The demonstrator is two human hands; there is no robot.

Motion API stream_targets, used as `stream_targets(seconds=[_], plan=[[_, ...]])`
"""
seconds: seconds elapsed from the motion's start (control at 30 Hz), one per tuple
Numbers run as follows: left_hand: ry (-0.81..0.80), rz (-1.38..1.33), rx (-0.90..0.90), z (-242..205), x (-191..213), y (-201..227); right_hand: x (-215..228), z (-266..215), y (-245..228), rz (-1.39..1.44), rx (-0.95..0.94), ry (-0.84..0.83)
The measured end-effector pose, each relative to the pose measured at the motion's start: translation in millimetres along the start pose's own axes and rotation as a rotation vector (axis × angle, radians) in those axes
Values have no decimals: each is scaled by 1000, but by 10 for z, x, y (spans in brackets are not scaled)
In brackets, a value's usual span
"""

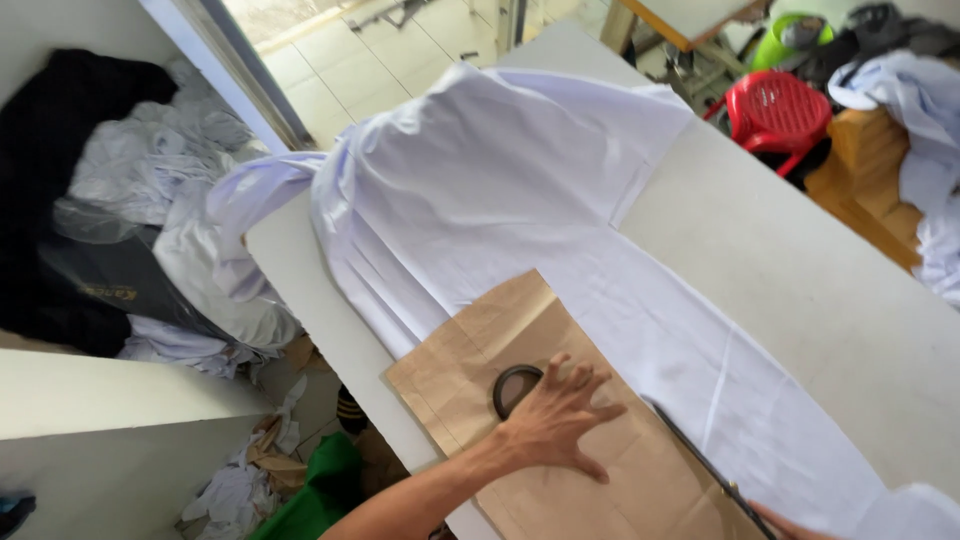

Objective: The person cuts a white fabric using a pair of scissors, following the outline of a brown paper pattern held in place by two black weights. After cutting, the person uses a ruler and a pencil to mark measurements on the fabric.

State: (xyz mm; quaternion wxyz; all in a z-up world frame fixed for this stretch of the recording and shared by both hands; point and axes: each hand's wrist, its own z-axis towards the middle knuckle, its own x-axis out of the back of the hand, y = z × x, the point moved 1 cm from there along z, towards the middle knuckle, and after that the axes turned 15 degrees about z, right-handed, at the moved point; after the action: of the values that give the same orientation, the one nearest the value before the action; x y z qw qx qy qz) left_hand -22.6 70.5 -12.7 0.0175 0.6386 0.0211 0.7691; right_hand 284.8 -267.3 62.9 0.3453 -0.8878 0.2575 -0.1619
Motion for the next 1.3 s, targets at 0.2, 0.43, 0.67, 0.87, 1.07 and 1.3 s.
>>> stream_targets(seconds=[0.2,0.43,0.67,0.87,1.07,1.3], plan=[[0,106,-26,10,-89,0,-726,-391,472,84,-150,45],[66,146,-12,14,153,31,-764,-478,322,97,-160,-102],[40,144,11,68,253,33,-768,-411,369,125,-141,-115],[5,170,18,81,251,33,-867,-324,285,175,-139,-118],[2,157,18,73,247,21,-921,-225,218,107,-141,-99],[4,153,30,51,205,32,-946,-150,255,46,-63,-110]])
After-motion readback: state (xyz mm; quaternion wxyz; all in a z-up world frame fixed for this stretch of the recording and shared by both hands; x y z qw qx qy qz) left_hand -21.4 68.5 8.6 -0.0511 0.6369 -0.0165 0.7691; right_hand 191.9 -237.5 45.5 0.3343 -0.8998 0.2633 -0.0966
